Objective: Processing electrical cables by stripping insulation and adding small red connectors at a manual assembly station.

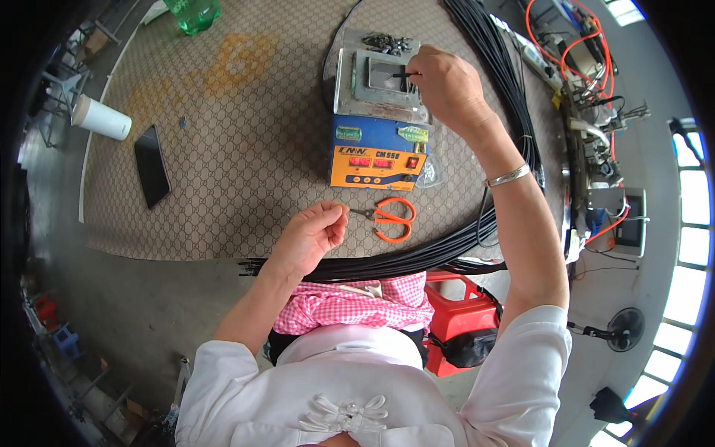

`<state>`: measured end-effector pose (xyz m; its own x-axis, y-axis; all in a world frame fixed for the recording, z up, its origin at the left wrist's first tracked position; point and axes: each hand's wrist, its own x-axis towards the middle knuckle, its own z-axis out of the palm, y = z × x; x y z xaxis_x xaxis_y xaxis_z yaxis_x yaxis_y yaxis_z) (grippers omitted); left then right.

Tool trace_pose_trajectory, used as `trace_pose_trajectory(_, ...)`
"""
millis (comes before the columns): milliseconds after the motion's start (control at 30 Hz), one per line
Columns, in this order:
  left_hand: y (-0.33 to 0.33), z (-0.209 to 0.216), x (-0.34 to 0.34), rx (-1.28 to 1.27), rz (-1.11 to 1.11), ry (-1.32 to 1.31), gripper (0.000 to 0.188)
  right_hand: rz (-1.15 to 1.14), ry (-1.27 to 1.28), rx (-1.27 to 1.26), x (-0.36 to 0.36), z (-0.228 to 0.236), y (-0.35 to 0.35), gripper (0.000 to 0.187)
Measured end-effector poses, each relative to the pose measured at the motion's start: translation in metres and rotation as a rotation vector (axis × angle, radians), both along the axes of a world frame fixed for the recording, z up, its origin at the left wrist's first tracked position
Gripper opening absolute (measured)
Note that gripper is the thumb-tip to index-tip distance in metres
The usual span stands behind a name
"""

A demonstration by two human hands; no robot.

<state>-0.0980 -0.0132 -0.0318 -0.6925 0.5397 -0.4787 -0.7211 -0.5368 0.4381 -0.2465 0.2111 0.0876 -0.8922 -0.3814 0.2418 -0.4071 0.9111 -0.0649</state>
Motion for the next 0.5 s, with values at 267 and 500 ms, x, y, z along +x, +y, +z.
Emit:
trace_pose_trajectory(267,0.001,-0.002,0.001,0.002,-0.006,0.005,0.01,0.041,0.079,0.187,-0.001,-0.007,-0.005,0.008)
trace_pose_trajectory(500,0.001,-0.002,0.001,-0.001,-0.009,-0.004,0.01,0.07,0.08,0.248,0.001,-0.013,-0.009,0.008)
